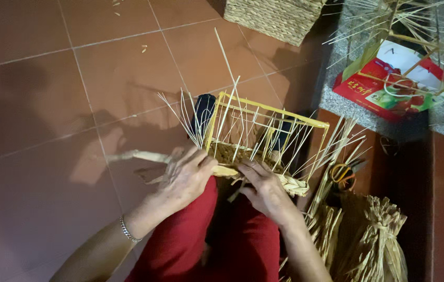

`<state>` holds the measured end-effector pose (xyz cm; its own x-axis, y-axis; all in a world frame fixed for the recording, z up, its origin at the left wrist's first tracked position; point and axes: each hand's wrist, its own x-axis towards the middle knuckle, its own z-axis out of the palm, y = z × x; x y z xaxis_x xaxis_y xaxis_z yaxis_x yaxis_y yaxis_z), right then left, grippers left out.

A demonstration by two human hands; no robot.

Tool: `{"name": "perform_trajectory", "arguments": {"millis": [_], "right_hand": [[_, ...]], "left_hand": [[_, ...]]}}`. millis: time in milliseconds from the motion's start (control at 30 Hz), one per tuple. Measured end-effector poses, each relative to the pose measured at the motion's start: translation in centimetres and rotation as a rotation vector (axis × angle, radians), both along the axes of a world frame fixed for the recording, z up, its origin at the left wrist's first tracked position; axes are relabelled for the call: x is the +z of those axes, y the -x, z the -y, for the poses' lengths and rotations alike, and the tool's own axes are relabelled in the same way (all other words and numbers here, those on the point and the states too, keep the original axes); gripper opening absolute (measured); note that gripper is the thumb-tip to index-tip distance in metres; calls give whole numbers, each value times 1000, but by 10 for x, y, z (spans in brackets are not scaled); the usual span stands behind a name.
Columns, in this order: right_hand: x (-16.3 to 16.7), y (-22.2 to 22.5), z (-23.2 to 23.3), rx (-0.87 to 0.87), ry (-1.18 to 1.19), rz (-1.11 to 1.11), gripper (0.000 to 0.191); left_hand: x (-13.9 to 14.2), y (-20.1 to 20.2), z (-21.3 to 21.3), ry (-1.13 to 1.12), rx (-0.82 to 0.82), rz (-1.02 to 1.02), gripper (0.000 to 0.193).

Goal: The person sits on the floor weaving dried palm leaves around a rectangular bamboo frame, folding and threading the leaves between the frame spokes to build up the woven side of the basket. They briefly use scissors to trim a leaf, then continue weaving the strips around the frame.

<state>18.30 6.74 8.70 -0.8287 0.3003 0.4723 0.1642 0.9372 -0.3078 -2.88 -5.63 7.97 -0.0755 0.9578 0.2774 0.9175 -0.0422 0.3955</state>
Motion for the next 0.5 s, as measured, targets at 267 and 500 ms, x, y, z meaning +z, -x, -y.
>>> {"name": "perform_trajectory", "arguments": {"millis": [267, 500], "right_hand": [[-30, 14, 2, -392, 391, 5, 11], [-32, 10, -6, -312, 594, -64, 6]], "left_hand": [[23, -18, 5, -590, -91, -187, 28], [-28, -28, -61, 342, 25, 149, 19]]}}
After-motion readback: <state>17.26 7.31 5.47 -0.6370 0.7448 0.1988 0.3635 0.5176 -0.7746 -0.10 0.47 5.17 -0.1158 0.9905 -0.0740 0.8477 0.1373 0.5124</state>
